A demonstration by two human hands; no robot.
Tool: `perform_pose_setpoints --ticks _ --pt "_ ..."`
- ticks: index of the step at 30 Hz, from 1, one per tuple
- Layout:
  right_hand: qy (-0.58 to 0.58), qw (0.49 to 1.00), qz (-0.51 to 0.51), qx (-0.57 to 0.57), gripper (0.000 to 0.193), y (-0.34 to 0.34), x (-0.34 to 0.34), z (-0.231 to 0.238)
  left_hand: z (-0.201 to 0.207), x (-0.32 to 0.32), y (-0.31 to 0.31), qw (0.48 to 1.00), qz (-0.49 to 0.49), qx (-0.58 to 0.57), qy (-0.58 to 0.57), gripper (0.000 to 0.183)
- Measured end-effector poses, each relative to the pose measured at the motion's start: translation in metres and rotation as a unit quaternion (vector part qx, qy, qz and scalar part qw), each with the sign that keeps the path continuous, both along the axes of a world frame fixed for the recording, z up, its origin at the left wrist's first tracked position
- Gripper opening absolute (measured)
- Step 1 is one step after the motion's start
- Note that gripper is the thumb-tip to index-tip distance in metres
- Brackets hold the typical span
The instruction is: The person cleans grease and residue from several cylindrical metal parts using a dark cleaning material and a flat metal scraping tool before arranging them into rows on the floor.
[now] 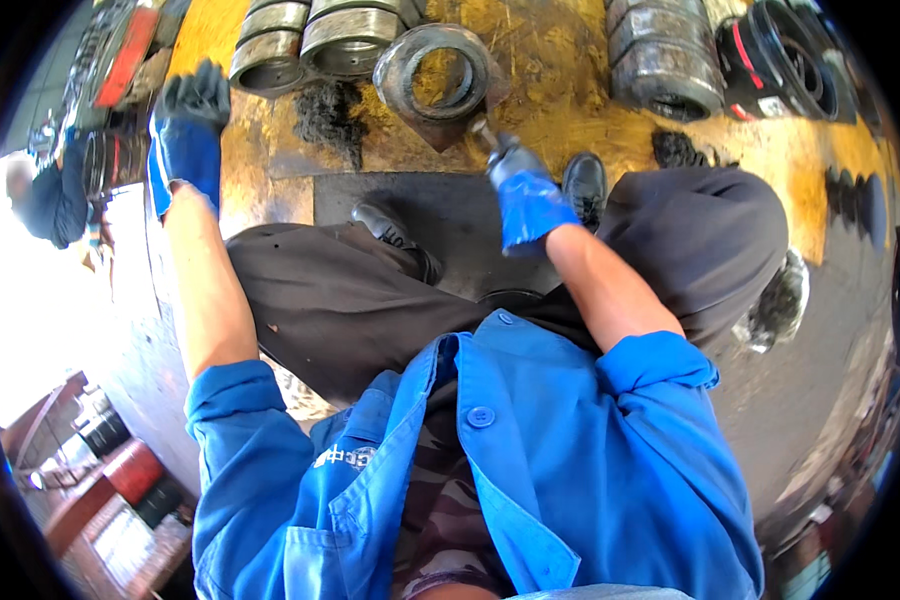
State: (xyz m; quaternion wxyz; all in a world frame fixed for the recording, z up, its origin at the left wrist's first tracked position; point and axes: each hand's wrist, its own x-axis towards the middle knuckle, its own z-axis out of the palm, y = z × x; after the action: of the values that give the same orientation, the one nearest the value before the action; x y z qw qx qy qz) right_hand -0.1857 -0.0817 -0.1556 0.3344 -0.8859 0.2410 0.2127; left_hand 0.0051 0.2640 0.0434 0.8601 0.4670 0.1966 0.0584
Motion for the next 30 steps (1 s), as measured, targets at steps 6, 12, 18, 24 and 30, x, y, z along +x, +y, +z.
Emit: perform_pose_setpoints --ticks 6,12,18,24,30 --pt "-0.051 0.976 -0.159 0.139 0.040 0.068 -0.033 -0.098 -0.013 0.010 0.007 0.995 -0.022 -0.005 0.097 0.044" --pt "-0.075 0.975 -0.182 0.104 0.049 0.104 -0.025 -0.059 -0.014 0.004 0.028 0.992 -0.067 0.014 0.104 0.048" --pt "0.068 0.978 -0.128 0.148 0.051 0.115 -0.007 -0.001 -0.026 -0.008 0.065 0.991 -0.036 0.037 0.125 0.049" --pt "0.055 0.982 -0.122 0.133 0.051 0.112 0.000 -0.018 -0.037 -0.009 0.084 0.987 -0.020 0.021 0.156 0.050" --pt "0.052 0.983 -0.119 0.130 0.051 0.101 0.009 -0.023 -0.040 -0.006 0.085 0.987 -0.038 0.020 0.156 0.047"
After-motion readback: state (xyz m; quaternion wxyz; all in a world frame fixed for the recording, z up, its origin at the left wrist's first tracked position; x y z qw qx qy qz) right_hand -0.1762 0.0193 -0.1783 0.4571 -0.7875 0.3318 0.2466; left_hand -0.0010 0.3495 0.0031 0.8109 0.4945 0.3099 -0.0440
